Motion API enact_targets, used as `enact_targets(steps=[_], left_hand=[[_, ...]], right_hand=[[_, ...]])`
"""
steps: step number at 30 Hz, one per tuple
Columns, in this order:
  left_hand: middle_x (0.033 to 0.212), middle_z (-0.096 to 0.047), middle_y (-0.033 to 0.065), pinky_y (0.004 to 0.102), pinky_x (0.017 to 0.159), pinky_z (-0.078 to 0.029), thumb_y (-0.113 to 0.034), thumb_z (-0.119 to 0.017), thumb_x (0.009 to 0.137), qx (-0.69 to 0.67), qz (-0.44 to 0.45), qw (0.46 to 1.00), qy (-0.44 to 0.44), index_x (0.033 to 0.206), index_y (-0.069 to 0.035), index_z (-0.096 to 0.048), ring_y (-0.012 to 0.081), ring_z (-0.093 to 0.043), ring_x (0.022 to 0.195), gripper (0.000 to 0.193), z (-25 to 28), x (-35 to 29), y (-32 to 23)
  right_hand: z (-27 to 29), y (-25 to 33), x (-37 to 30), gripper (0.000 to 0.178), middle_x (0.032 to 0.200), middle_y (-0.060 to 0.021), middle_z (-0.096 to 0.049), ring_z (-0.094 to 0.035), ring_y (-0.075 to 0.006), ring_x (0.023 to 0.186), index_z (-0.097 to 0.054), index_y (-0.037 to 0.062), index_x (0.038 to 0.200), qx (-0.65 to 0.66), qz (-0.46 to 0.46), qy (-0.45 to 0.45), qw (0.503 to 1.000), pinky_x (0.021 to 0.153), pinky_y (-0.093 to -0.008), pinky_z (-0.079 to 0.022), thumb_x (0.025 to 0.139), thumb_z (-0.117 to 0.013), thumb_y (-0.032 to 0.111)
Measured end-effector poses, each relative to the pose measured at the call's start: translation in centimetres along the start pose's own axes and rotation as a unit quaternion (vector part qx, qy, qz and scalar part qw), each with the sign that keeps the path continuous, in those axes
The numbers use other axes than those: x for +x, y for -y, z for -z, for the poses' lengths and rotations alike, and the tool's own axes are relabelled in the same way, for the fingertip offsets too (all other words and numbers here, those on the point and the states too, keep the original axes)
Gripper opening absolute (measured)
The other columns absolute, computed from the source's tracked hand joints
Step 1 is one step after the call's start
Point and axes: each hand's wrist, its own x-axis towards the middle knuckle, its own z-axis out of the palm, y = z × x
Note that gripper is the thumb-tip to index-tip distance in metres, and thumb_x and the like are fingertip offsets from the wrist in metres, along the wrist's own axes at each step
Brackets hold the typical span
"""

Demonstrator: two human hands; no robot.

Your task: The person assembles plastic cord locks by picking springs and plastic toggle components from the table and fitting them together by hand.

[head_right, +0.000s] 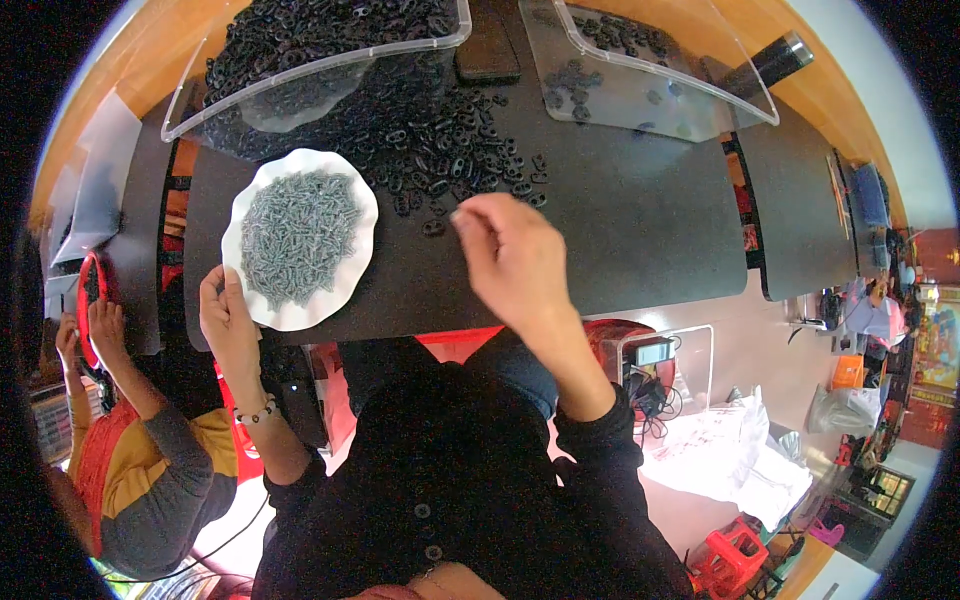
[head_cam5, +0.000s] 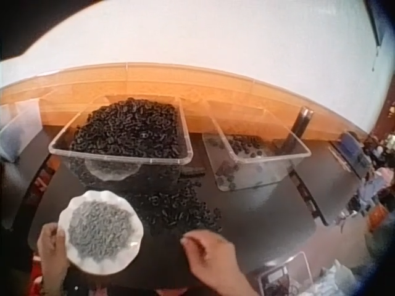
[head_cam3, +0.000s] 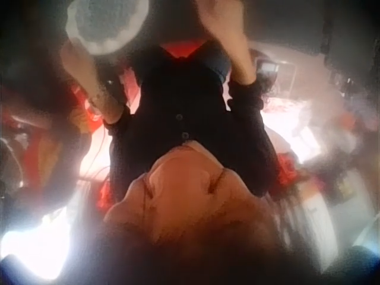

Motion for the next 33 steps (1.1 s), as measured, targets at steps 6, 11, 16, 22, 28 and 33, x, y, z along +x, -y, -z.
enact_targets(steps=[6, 11, 16, 22, 28, 33], left_hand=[[0.062, -0.057, -0.0001, 0.0196, 0.040, -0.031, -0.023, -0.048, 0.097, -0.007, -0.008, 1.000, 0.017, 0.113, 0.003, -0.051, 0.0014, -0.043, 0.048, 0.030, -0.2, -0.1, -0.6], [0.068, -0.055, -0.0030, 0.0161, 0.037, -0.031, -0.025, -0.045, 0.098, -0.040, 0.042, 0.996, 0.072, 0.118, 0.000, -0.050, 0.0003, -0.041, 0.045, 0.032, 0.5, 0.4, -0.8], [0.071, -0.055, -0.0030, 0.0156, 0.036, -0.029, -0.024, -0.043, 0.098, -0.106, 0.038, 0.991, 0.076, 0.120, -0.002, -0.047, 0.0002, -0.042, 0.045, 0.032, 0.1, -0.5, -0.4], [0.071, -0.055, -0.0021, 0.0161, 0.035, -0.029, -0.023, -0.042, 0.099, -0.163, 0.054, 0.983, 0.063, 0.119, -0.002, -0.047, -0.0002, -0.042, 0.045, 0.029, -0.6, -1.9, -1.4], [0.100, -0.055, 0.0047, 0.0206, 0.076, -0.041, -0.014, -0.040, 0.099, -0.270, 0.073, 0.953, 0.118, 0.122, 0.003, -0.042, 0.0066, -0.051, 0.087, 0.029, -1.9, -4.7, -3.6], [0.086, -0.056, 0.0016, 0.0158, 0.042, -0.037, -0.019, -0.040, 0.099, -0.205, 0.007, 0.962, 0.180, 0.124, 0.000, -0.041, 0.0013, -0.048, 0.056, 0.031, -4.7, -6.0, -8.2]], right_hand=[[1.5, -1.0, 1.2, 0.012, 0.078, -0.0096, -0.061, -0.057, -0.0171, 0.059, -0.065, 0.0033, 0.093, -0.091, 0.036, 0.008, 0.995, 0.055, -0.0268, -0.045, 0.082, -0.065, 0.008], [0.5, 0.4, 1.2, 0.012, 0.075, -0.0111, -0.061, -0.059, -0.0295, 0.069, -0.062, 0.0061, 0.089, -0.057, 0.042, -0.014, 0.997, 0.061, -0.0375, -0.047, 0.080, -0.065, 0.013], [-1.0, 2.5, -0.8, 0.015, 0.072, -0.0108, -0.065, -0.064, -0.0154, 0.062, -0.063, 0.0003, 0.094, 0.079, -0.031, 0.115, 0.990, 0.055, -0.0256, -0.048, 0.087, -0.061, 0.013], [-2.1, 2.9, -1.9, 0.026, 0.071, -0.0077, -0.064, -0.060, -0.0092, 0.059, -0.060, -0.0025, 0.098, 0.166, -0.125, 0.169, 0.964, 0.052, -0.0236, -0.047, 0.093, -0.054, 0.022], [-1.1, 3.2, -2.6, 0.029, 0.062, -0.0036, -0.059, -0.053, -0.0070, 0.049, -0.054, -0.0031, 0.092, 0.345, -0.221, 0.133, 0.902, 0.043, -0.0247, -0.041, 0.094, -0.054, 0.026], [2.7, 1.7, -4.3, 0.020, 0.082, 0.0025, -0.056, -0.047, -0.0012, 0.072, -0.054, 0.0009, 0.105, 0.353, -0.242, 0.003, 0.904, 0.063, -0.0180, -0.041, 0.096, -0.050, 0.019]])
